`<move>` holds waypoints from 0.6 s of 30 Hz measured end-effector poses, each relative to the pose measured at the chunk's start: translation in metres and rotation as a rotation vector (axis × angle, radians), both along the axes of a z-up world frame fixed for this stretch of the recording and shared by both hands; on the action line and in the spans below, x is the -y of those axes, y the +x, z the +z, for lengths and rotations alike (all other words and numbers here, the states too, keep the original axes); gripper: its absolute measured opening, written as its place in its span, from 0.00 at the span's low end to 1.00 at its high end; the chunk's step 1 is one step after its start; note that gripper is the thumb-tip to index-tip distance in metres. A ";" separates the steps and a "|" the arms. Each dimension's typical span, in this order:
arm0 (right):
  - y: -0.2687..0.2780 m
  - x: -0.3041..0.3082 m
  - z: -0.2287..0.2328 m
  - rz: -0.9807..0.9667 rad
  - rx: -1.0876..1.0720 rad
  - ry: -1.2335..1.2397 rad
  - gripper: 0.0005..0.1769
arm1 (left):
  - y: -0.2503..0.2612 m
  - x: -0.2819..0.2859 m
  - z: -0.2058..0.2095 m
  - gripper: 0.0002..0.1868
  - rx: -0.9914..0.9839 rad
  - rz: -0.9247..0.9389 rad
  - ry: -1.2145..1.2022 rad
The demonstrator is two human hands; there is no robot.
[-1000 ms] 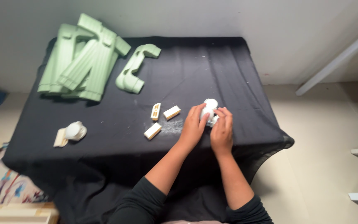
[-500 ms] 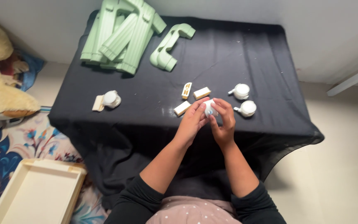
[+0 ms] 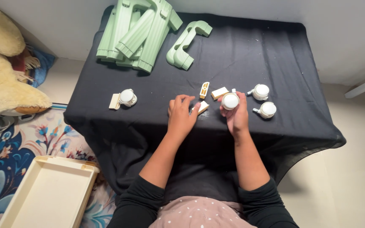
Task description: The person assembles a rectangular tray by attaching green handles to a beige tray base. They then attach small white circular components to rectangular wooden blocks and place the assembled parts into the tray.
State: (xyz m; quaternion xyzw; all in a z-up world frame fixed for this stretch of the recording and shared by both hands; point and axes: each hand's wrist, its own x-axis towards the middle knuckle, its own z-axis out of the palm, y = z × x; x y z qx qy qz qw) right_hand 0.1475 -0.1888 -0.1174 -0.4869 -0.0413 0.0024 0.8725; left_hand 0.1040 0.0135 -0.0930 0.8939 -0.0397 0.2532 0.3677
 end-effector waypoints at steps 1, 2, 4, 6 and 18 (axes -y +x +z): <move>0.000 0.003 0.001 0.020 -0.018 -0.015 0.19 | 0.000 0.001 0.001 0.20 -0.017 -0.018 0.027; 0.000 0.006 0.003 0.040 -0.036 -0.030 0.17 | -0.001 0.002 0.001 0.22 -0.033 -0.036 0.054; -0.002 0.008 0.006 0.063 -0.055 -0.074 0.14 | -0.003 0.004 0.000 0.23 -0.040 -0.054 0.096; -0.004 0.007 0.007 0.074 -0.052 -0.128 0.14 | -0.004 0.004 -0.003 0.21 -0.016 -0.054 0.131; -0.003 0.002 0.008 0.155 -0.011 -0.217 0.17 | 0.004 -0.005 0.000 0.16 -0.168 -0.163 -0.212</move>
